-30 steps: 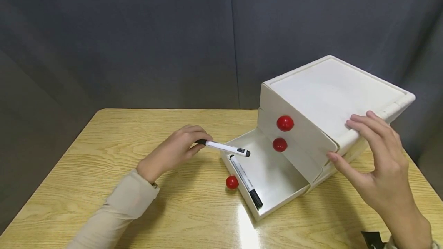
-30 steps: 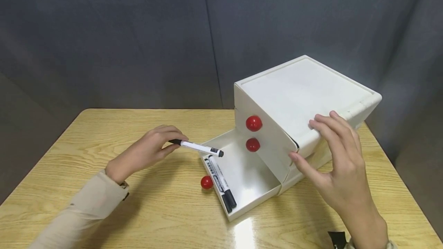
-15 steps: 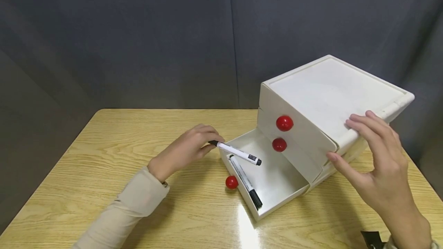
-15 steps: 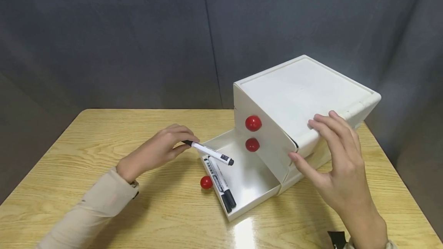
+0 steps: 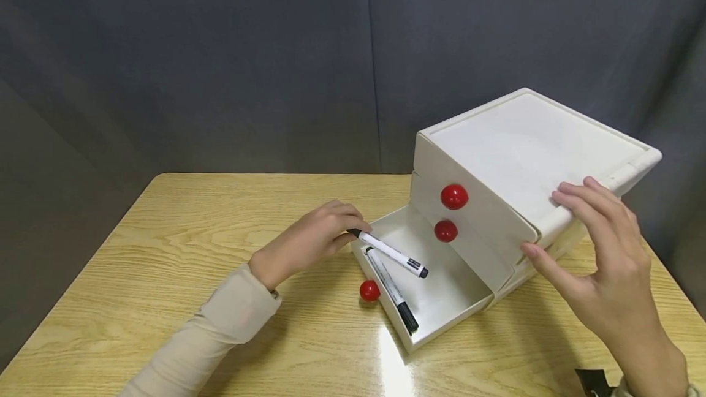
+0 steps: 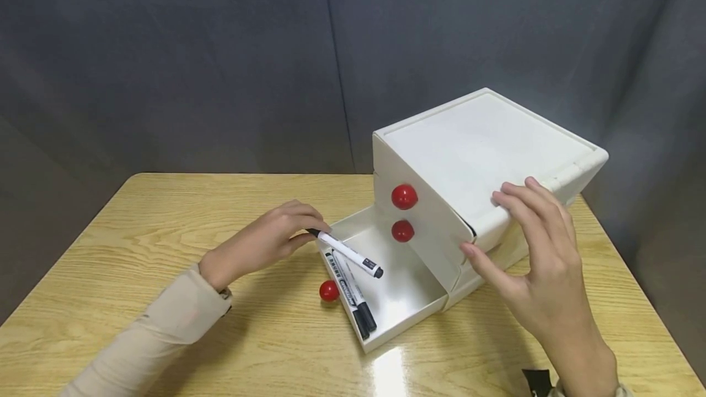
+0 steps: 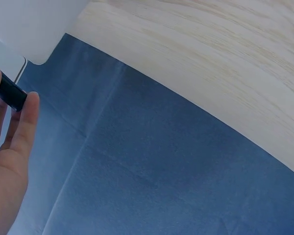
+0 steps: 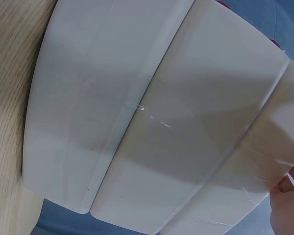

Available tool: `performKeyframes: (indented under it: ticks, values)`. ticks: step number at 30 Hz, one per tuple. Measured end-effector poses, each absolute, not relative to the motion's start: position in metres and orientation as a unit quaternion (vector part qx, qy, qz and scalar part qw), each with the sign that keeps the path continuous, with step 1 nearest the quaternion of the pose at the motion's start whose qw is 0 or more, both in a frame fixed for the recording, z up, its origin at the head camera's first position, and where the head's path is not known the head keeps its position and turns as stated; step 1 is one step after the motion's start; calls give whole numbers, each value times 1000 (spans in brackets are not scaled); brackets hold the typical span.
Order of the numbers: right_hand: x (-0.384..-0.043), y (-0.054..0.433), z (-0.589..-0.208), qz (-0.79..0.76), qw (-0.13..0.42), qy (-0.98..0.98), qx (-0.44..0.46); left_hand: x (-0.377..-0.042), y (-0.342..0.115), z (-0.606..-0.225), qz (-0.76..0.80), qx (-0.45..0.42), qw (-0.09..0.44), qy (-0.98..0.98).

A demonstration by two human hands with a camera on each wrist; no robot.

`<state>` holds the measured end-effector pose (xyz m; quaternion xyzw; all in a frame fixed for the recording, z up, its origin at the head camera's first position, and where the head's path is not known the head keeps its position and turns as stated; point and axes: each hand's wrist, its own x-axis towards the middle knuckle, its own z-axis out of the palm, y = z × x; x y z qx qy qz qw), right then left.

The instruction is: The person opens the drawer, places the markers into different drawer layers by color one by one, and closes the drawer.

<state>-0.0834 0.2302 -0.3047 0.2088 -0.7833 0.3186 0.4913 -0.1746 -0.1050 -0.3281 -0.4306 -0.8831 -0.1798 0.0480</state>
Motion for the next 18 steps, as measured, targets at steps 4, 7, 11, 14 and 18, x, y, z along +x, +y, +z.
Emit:
performKeyframes:
  ticks: [4,7,11,14,18]
  values:
    - [-83,230,-304,320,492,-782,210,-175,-101,-329,-176,-434,44,-883]
    - [-83,229,-304,321,493,-781,209,-175,-97,-329,-175,-432,36,-884]
    - [-83,229,-304,322,492,-782,208,-175,-93,-330,-178,-432,27,-884]
    - [-83,229,-304,322,491,-782,208,-176,-91,-331,-180,-433,23,-883]
    - [-83,230,-303,321,493,-782,207,-177,-87,-332,-181,-435,15,-882]
